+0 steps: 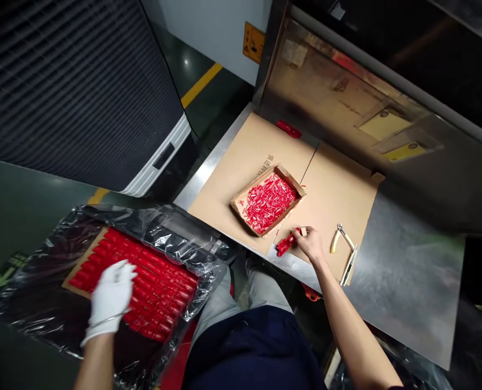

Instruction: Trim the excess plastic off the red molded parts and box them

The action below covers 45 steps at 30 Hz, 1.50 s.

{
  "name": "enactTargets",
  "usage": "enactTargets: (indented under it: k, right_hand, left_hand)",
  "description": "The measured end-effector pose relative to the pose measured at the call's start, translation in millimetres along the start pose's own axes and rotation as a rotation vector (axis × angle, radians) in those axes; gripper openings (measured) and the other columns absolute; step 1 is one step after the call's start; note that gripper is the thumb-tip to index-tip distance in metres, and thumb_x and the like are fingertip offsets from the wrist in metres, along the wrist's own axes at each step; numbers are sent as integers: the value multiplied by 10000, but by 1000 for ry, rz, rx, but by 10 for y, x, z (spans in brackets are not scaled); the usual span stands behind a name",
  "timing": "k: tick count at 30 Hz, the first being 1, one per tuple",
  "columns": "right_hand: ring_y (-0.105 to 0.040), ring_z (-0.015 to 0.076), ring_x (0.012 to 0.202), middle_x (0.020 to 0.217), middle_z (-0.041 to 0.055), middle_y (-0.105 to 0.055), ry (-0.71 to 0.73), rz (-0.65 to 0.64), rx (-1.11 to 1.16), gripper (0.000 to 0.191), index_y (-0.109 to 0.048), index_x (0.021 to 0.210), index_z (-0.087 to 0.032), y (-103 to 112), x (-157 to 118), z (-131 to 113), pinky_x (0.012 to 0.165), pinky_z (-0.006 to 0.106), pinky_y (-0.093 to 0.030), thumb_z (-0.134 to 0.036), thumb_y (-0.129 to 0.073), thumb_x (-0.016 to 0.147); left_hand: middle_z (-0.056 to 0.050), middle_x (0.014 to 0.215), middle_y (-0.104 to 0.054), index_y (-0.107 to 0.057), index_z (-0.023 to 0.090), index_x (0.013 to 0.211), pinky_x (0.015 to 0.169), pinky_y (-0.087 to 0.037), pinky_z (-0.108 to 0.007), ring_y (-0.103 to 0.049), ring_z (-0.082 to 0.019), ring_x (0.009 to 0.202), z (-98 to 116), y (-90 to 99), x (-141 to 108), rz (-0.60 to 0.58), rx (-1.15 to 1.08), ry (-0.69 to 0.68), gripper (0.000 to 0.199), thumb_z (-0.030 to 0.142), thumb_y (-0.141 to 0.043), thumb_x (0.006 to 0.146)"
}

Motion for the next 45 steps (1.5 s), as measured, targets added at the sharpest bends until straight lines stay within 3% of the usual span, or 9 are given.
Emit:
enactTargets:
  k: [5,8,13,18,24,28,33,39,45]
  right_hand:
    - [-631,233,839,910,64,-689,306,-207,262,406,-632,1012,-194,179,-818,-525,751,365,-506,-531,-671,788]
    - [-635,236,877,1027,54,-694,475,-407,403,468,-628,1182,-258,350,-1342,-859,770,386,-523,-488,-709,783]
    - [-647,219,846,947,49,-697,698,-811,822,393,-707,1090,-243,591,-1816,-1261,773,379,-527,-436,-767,753]
    - [-588,148,776,1057,54,-614,742,-759,886,405,-699,1075,-215,694,-1763,-1312,659,295,-491,-461,-742,756]
    - [-431,102,620,902,-15,-498,682,-673,741,228,-466,1136,-277,738,-1934,-1160,498,229,-370,-305,-490,911]
    - [-525,189,964,1112,76,-514,1144,-364,449,262,-468,1169,-238,1002,-2444,-1380,823,373,-484,-194,-530,919]
    - [-495,267,1080,1158,139,-513,1589,-43,318,467,-495,1261,-189,1138,-2963,-1619,885,467,-469,-48,-619,833]
    - [-478,292,1092,1153,161,-519,1750,-158,335,497,-521,1260,-151,949,-3189,-1688,890,525,-478,8,-574,792]
    - [-541,271,1044,1105,144,-570,1801,-189,410,505,-531,1256,-173,942,-3267,-1766,855,520,-498,12,-539,786]
  left_hand:
    - [-137,1150,-674,-541,163,1263,849,-545,-367,-675,-215,957,1814,-1032,-1605,-634,-626,-361,444,466,-452,951]
    - [-147,1161,-671,-552,173,1253,856,-546,-364,-679,-221,967,2456,-1289,-2388,-1075,-820,-388,470,521,-490,943]
    - [-106,697,-679,-666,104,914,485,-502,-289,-633,-183,497,2788,-1119,-3036,-1529,-841,-330,658,729,-469,851]
    - [-9,414,-456,-544,160,563,322,-343,-249,-429,-122,288,2919,-934,-3438,-1852,-1018,-51,653,744,-448,838]
    - [-12,588,-527,-611,148,900,377,-333,-217,-474,-121,388,2947,-784,-3226,-1478,-1455,207,427,464,-341,996]
    - [-27,645,-545,-596,112,854,411,-377,-198,-506,-103,461,2836,-606,-3177,-1335,-1552,267,398,416,-385,1000]
    - [2,648,-551,-599,125,793,427,-411,-170,-498,-73,474,2767,-419,-3229,-1184,-1591,244,273,327,-523,959]
    - [-46,882,-690,-698,144,1057,662,-509,-152,-657,-100,783,2577,-250,-3107,-791,-1598,125,204,247,-586,921]
    - [-87,1248,-664,-682,195,1196,824,-526,-163,-657,-139,1050,2439,-114,-3096,-702,-1574,83,294,247,-566,931]
Point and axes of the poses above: each hand's wrist, its own x-axis towards the middle knuckle, its own y-axis out of the back of the hand, z = x × y, the point moved 8 cm from there along x, towards the middle knuckle
